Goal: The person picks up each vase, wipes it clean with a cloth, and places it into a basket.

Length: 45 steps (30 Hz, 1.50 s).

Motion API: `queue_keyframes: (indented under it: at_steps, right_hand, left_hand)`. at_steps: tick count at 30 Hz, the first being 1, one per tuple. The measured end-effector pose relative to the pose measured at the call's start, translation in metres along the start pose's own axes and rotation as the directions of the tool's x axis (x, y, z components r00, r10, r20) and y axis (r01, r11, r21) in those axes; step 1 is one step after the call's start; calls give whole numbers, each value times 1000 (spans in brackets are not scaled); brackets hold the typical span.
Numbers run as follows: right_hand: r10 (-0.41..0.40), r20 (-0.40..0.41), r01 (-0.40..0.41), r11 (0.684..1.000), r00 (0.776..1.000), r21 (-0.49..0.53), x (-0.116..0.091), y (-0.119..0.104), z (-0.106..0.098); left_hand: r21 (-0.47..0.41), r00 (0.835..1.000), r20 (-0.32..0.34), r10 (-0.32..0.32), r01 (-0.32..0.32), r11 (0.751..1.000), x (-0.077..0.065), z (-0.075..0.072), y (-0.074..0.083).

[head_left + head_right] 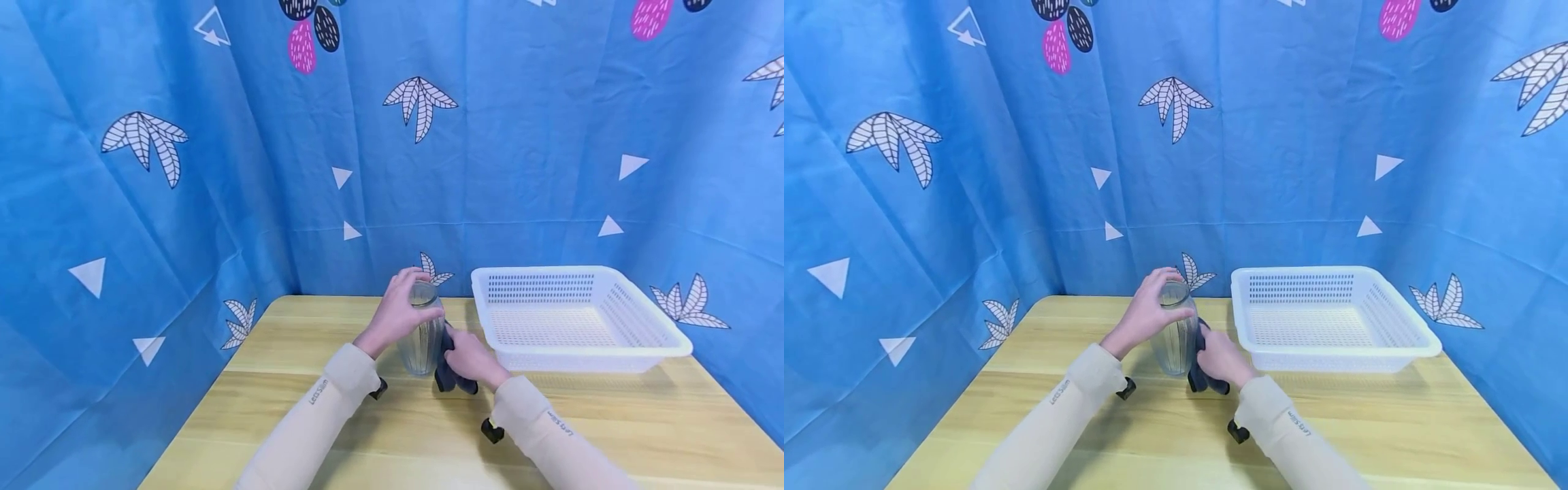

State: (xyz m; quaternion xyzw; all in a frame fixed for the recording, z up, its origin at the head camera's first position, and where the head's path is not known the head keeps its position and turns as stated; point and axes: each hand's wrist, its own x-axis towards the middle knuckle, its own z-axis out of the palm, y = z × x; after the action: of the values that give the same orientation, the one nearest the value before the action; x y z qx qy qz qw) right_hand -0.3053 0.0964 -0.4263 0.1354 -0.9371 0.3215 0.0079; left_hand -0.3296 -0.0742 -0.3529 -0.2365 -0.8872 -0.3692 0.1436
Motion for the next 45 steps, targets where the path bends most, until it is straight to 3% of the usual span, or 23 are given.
queue_keyframes:
  at_steps: [5, 11, 15, 21, 25, 33, 39, 45]
  right_hand:
    - [13, 42, -16, 998, 999, 67, -4, 6, 7]
    - [31, -31, -26, 991, 999, 132, -11, 5, -3]
    - [9, -105, 11, 982, 994, 189, -14, -5, -22]
    - [-28, -143, 62, 968, 989, 242, -14, -27, -55]
    - [-44, -180, 88, 966, 983, 242, -13, -39, -64]
    - [-54, -150, 67, 995, 987, 80, -1, -18, -30]
    - [-10, -8, 10, 1000, 1000, -1, -2, -4, -2]
    - [29, 88, -28, 1000, 996, -6, -9, -6, 5]
  left_hand:
    - [49, 1000, -24, 1, 0, 999, -1, 3, 0]
    - [159, 999, -38, 10, -4, 987, -3, 5, 4]
    - [122, 1000, 0, 5, -5, 992, -3, 3, 7]
    - [103, 998, 66, 17, -24, 994, -1, 0, 10]
    - [80, 996, 85, 24, -31, 996, -1, -2, 6]
    - [39, 999, 21, 36, -37, 999, -1, 0, -2]
    - [48, 999, -6, 38, -37, 998, -2, 1, -3]
    - [112, 1000, -18, 24, -22, 993, -2, -1, 3]
